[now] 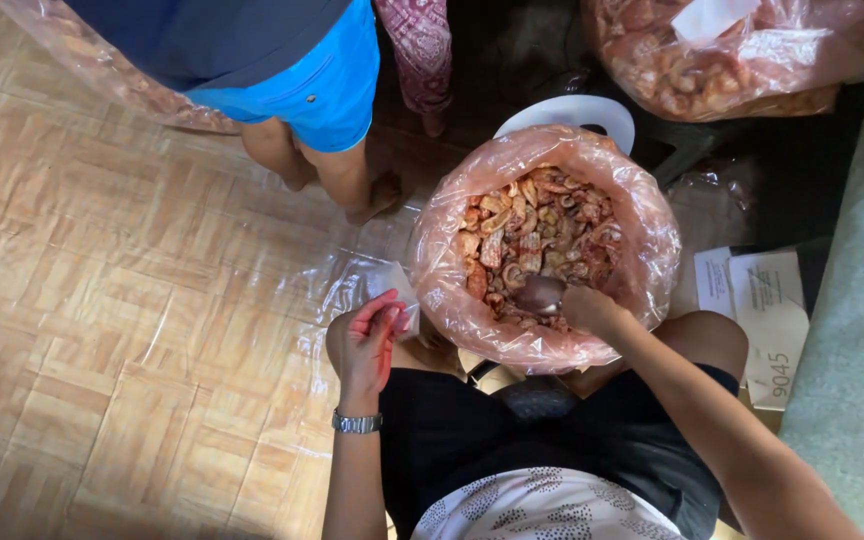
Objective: Scooping fried food into small plastic bags and sealing them using a manual heat sealer.
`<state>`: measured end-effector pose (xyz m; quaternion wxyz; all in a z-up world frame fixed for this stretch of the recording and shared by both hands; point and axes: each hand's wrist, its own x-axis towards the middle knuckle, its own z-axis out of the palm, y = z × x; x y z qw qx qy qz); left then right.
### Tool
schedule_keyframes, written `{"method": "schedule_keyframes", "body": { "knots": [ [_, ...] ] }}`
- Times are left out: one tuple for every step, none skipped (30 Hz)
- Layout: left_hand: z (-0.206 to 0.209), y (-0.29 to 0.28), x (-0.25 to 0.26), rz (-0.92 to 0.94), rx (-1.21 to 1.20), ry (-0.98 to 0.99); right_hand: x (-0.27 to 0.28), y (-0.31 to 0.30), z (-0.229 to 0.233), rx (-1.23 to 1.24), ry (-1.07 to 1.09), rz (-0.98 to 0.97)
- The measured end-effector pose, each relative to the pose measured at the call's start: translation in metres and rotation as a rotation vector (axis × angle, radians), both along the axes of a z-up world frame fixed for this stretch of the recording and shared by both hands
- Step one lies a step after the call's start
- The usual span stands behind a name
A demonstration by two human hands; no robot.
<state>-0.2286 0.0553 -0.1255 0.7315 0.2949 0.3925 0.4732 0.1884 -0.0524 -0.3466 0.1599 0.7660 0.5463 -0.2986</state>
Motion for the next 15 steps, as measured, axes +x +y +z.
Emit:
{"method": "schedule_keyframes", "body": {
  "knots": [
    [-0.008,-0.001,-0.003,-0.003,-0.006,0.002,0.004,-0.002,0.000,-0.006,0.002,-0.003],
    [-0.016,-0.003,-0.005,0.013,-0.024,0.020,0.009,-0.005,0.000,0.097,-0.260,0.604],
    [-0.024,0.001,-0.002,0.028,-0.033,0.030,0.020,-0.001,0.001,0.211,-0.533,1.207],
    [-0.024,0.002,0.006,0.023,-0.029,0.025,0.011,0.009,0.015,0.210,-0.540,1.202],
    [-0.023,0.001,0.011,0.026,-0.016,0.030,-0.002,0.019,0.027,0.096,-0.366,0.763],
    [-0.022,0.001,0.015,0.029,-0.003,0.035,-0.015,0.028,0.039,-0.011,-0.189,0.323],
    [-0.018,-0.001,0.023,0.030,0.000,0.036,-0.019,0.033,0.031,-0.009,-0.188,0.324],
    [-0.014,-0.003,0.032,0.000,-0.002,0.043,-0.023,0.038,0.023,-0.028,-0.086,0.028],
    [-0.009,-0.008,0.037,-0.035,-0.012,0.054,-0.030,0.037,0.014,-0.053,0.020,-0.272],
    [-0.004,-0.012,0.038,-0.037,-0.018,0.059,-0.046,0.033,0.044,-0.060,0.025,-0.274],
    [0.000,-0.012,0.044,-0.050,-0.032,0.069,-0.056,0.033,0.076,-0.152,-0.085,-0.013],
    [0.005,-0.012,0.050,-0.063,-0.046,0.079,-0.065,0.033,0.108,-0.241,-0.195,0.249],
    [0.004,-0.008,0.053,-0.063,-0.040,0.073,-0.065,0.038,0.115,-0.236,-0.202,0.247],
    [0.003,-0.004,0.056,-0.059,-0.035,0.083,-0.066,0.043,0.122,-0.214,-0.227,0.416],
    [0.001,-0.005,0.057,-0.058,-0.039,0.100,-0.069,0.041,0.127,-0.198,-0.241,0.582]
  ]
}}
